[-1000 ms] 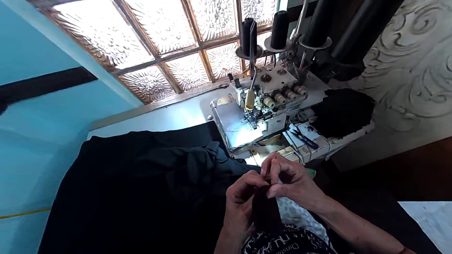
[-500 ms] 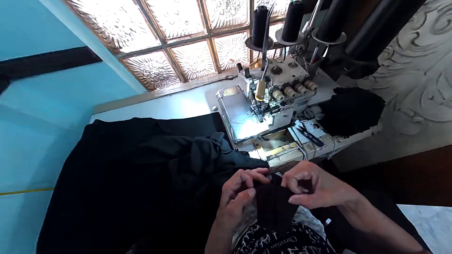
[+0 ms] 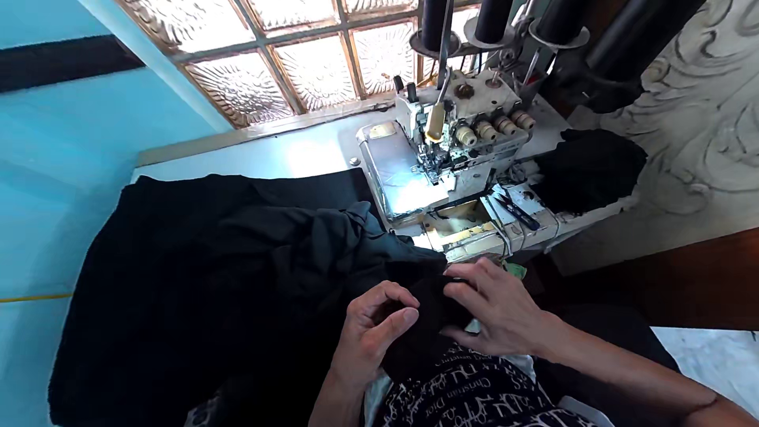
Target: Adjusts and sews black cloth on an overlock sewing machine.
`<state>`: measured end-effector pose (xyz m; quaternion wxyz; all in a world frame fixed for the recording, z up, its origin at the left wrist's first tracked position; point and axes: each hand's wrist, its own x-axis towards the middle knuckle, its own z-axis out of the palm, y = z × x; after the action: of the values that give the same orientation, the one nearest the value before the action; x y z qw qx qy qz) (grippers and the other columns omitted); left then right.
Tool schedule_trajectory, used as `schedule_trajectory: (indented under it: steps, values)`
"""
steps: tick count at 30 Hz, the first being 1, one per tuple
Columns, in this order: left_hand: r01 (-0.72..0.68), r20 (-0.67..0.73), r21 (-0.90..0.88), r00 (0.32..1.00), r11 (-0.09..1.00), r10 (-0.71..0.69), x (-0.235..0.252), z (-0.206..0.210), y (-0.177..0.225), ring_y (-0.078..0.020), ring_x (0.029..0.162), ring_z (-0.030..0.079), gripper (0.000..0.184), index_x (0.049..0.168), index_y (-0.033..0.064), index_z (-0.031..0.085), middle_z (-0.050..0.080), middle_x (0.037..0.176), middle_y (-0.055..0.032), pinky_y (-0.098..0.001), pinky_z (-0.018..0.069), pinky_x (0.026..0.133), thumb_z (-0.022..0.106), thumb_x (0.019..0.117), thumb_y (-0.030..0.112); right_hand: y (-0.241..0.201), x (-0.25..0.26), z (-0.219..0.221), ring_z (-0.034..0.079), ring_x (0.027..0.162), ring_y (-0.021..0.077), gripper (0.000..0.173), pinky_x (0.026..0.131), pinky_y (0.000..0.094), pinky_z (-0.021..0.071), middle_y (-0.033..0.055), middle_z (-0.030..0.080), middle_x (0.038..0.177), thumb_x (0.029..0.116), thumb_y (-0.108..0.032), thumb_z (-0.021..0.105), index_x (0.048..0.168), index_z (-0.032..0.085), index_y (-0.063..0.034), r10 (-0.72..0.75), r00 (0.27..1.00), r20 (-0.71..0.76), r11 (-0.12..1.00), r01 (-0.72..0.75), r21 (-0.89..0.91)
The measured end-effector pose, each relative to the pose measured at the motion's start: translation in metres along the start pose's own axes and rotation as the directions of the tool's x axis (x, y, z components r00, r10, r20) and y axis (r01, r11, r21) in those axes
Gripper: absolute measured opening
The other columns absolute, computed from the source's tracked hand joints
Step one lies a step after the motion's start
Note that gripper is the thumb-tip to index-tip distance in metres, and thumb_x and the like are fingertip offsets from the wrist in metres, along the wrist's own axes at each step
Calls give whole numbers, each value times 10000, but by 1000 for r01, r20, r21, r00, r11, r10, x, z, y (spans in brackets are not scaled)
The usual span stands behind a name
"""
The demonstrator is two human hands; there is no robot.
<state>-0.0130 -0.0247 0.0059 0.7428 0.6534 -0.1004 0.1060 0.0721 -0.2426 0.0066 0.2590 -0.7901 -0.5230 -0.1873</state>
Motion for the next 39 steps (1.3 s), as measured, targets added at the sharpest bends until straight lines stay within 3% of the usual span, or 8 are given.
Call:
schedule_trajectory:
  steps: [4,8,11,16,19,26,34,39]
  values:
    - [-135,112,408,989,903,97,-5,-6,7,47,839,567,370,874,68,645,592,824,31,-98,463,739,717,933,425,4,-8,13,600,823,275,204,669,350,480,116,676,1100,911,-246,631,1089,610,-150,-80,995,-61,995,77,-57]
    - [-273,184,846,956,458,229,-12,4,14,-121,586,527,618,803,62,581,553,758,-74,-225,381,460,638,867,675,2,-2,2,598,972,177,265,858,246,476,101,676,1023,1036,-332,572,985,718,-117,112,993,-20,924,-97,370]
    - [-268,190,918,944,292,272,-12,9,11,-179,560,574,505,797,48,605,605,804,-123,-272,404,420,669,877,543,-2,2,3,611,1030,124,383,914,228,462,97,702,1073,1082,-339,479,1016,744,-71,225,974,-18,855,-188,484]
    - [-202,8,736,957,646,290,-7,3,10,-33,862,605,320,801,7,657,644,902,-92,-109,480,758,600,1008,244,-9,3,15,654,1044,74,310,938,205,470,69,758,1121,1061,-253,539,1036,753,-31,349,923,-160,789,-198,582]
    - [-187,-41,591,965,785,261,-4,1,13,45,906,576,348,787,-12,632,632,906,-40,-70,457,803,558,1034,221,-10,3,21,664,1027,53,243,934,186,491,58,763,1090,1034,-228,600,1017,745,-33,374,895,-242,762,-148,630]
    - [-153,-120,541,959,827,257,-3,0,7,53,899,612,191,832,42,645,667,909,13,-81,497,789,668,953,188,-12,6,30,678,984,39,71,888,180,529,24,755,995,954,-138,716,960,692,-72,431,857,-282,667,-92,740]
    - [-56,-241,523,947,851,211,-20,-5,7,71,850,635,119,871,95,646,686,911,69,-76,520,733,738,893,167,-15,11,44,680,896,41,97,842,170,530,37,748,916,939,-111,732,938,651,-57,361,873,-329,739,-53,671]
    - [162,-247,662,969,732,9,-49,-15,3,19,809,646,305,1129,-34,681,703,898,-19,-133,536,761,703,887,150,-19,0,56,619,794,37,268,775,159,504,87,704,882,922,-153,734,1086,704,57,377,925,54,627,-298,720]
